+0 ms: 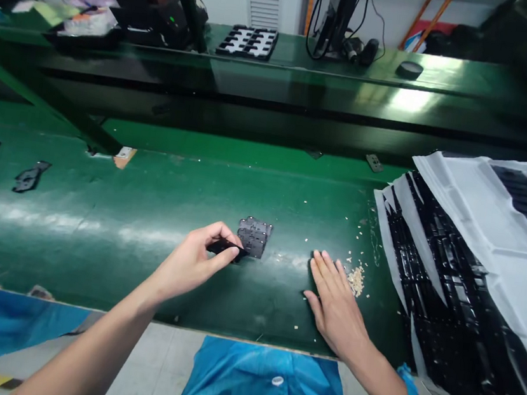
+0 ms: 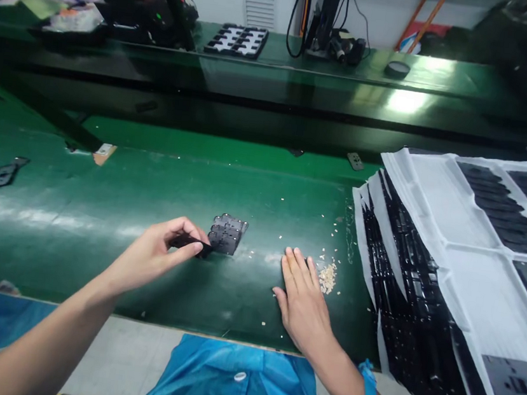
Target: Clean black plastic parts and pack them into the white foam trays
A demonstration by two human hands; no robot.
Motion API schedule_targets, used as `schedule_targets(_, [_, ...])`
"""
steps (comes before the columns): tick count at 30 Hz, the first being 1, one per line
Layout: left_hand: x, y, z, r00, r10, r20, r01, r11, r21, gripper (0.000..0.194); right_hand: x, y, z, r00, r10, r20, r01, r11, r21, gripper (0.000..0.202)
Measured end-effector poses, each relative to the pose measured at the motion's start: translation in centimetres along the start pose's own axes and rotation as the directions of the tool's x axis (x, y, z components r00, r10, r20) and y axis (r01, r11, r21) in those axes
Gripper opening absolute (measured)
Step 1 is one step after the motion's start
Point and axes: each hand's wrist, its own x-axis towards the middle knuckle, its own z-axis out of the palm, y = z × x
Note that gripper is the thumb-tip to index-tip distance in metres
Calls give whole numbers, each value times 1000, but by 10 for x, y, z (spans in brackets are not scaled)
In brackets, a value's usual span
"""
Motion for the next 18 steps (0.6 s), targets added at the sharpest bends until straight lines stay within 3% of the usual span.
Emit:
schedule_targets(3, [-5,0,0,1000,-12,-6,11,997,-72,12,14,-21,7,995,-93,-30,94,994,61,66])
schedule_targets(6, [-5,2,2,1000,-4,-22,2,996,-89,11,28,-41,17,980,-191,52,185,977,103,60])
schedule_targets(8, [-5,2,2,1000,-1,-26,-1,997,-73,11,31,-40,22,978,-186,94,177,980,90,57])
schedule_targets(10, [-4,1,1,1000,1,-15,-2,998,-60,12,29,-25,22,990,-123,66,120,992,43,52])
schedule_targets(13, [-4,-1,-2,1000,0,3,1,998,-62,12,20,11,14,996,-21,-84,15,998,-64,49])
schedule_targets(16, [-5,-2,-2,1000,-6,13,7,998,-69,11,17,42,-1,976,-32,-217,12,996,-92,53])
schedule_targets(18, [-4,-3,1,1000,-2,19,3,998,-61,10,20,52,-12,958,-39,-285,14,996,-88,45])
